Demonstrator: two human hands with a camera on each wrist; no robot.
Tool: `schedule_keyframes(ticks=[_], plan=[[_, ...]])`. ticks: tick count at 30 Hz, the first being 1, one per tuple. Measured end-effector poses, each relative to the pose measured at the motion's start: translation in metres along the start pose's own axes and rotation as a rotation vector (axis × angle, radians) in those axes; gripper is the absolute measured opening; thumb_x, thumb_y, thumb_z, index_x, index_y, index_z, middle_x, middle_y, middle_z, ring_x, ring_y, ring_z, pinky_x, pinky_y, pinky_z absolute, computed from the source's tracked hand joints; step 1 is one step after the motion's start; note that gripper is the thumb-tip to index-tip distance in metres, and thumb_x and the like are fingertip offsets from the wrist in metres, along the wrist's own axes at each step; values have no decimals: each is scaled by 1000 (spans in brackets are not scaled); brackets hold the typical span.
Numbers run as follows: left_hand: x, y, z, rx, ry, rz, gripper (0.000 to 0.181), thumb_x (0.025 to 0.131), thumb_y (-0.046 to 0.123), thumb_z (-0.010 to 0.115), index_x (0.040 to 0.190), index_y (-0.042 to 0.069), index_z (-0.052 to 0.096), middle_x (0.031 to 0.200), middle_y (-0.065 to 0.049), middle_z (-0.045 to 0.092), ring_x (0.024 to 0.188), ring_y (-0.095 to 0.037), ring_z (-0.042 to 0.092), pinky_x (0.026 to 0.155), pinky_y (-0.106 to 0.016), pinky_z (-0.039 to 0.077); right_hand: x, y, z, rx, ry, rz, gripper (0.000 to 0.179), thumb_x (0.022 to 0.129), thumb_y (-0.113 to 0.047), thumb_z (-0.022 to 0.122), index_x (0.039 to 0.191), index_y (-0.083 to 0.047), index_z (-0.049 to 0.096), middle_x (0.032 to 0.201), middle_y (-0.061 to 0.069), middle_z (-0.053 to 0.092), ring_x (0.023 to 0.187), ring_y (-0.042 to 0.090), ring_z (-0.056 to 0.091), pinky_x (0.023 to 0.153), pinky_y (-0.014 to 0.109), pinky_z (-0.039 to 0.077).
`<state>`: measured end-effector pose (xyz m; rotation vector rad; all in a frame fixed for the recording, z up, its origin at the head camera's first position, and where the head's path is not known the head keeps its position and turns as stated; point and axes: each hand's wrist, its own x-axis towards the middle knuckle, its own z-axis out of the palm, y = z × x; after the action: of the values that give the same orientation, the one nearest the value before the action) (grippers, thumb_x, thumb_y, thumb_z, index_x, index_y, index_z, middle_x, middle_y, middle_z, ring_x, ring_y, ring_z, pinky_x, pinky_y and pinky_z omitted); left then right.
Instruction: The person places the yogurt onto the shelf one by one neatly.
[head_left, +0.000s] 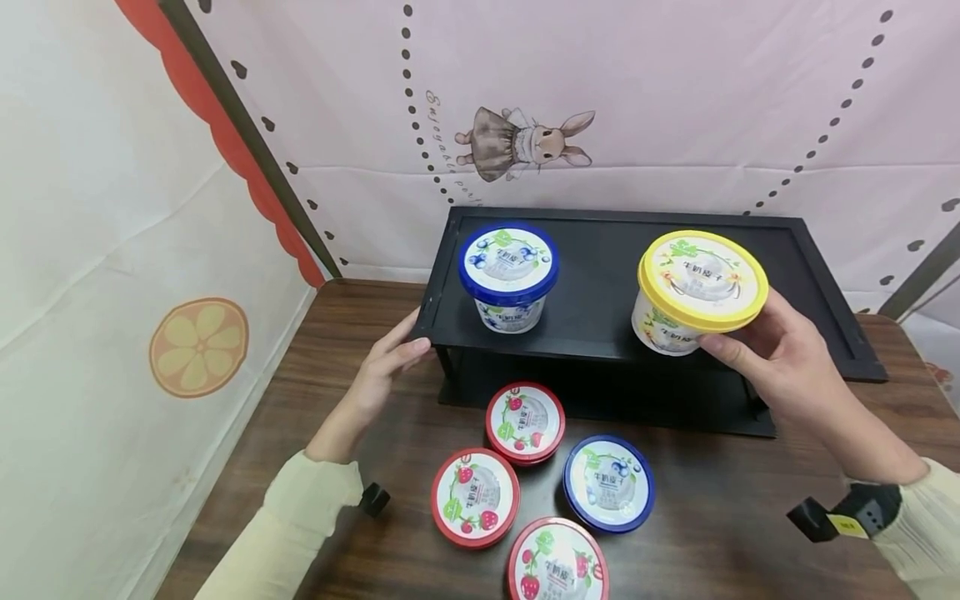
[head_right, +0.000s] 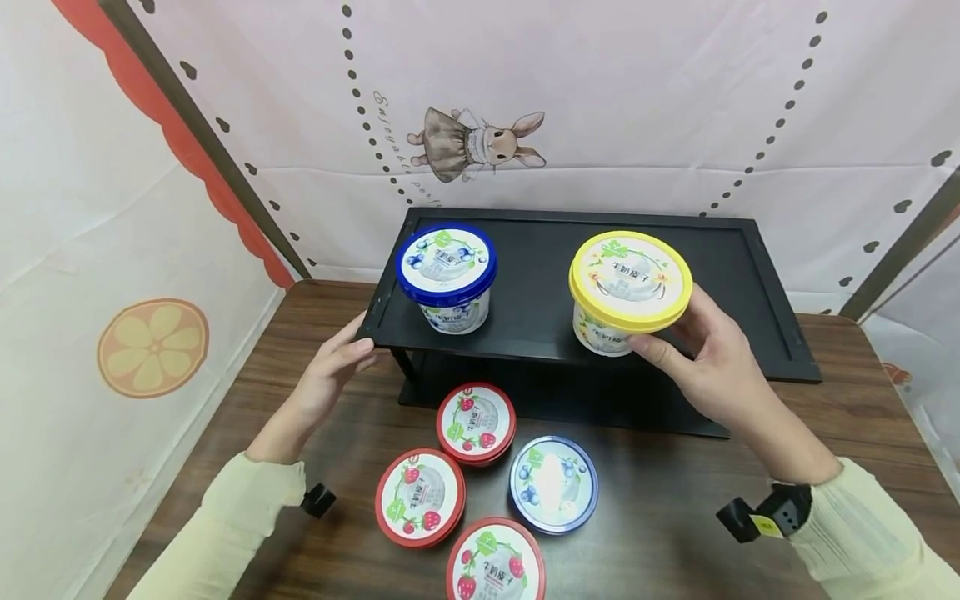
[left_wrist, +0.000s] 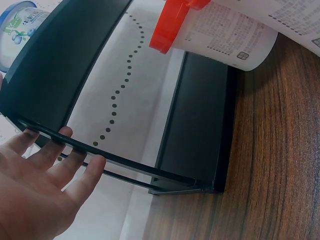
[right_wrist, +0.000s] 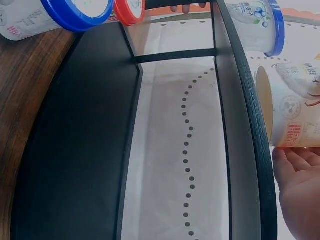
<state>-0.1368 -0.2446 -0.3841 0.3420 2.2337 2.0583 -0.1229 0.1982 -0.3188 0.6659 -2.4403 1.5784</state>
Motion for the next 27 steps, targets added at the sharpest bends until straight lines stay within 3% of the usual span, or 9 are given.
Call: schedule_keyframes(ticks=[7,20,27], plan=[[-1,0,0,-12,3,-3,58,99,23,47,154,12,34,152,-3,38,130,-23,44,107,-59,29,6,2,1,-2,-33,1,69,89,10,65,149,-10,38,131,-2,53,117,7,53,88,13,45],[1,0,-1,-16,6,-4,58,98,21,48,153,12,35,152,-5,39,129,-24,45,106,-58,30,14,3,-1,-50,-39,47,67,90,3,69,148,-11,40,128,-4,54,113,3,54,85,12,45],[1,-1,0,-25,6,-6,58,97,20,48,153,10,35,152,-6,39,128,-23,45,106,-59,29,18,2,2,-78,-53,59,67,90,-1,70,149,-10,38,132,2,49,114,3,52,86,11,44]])
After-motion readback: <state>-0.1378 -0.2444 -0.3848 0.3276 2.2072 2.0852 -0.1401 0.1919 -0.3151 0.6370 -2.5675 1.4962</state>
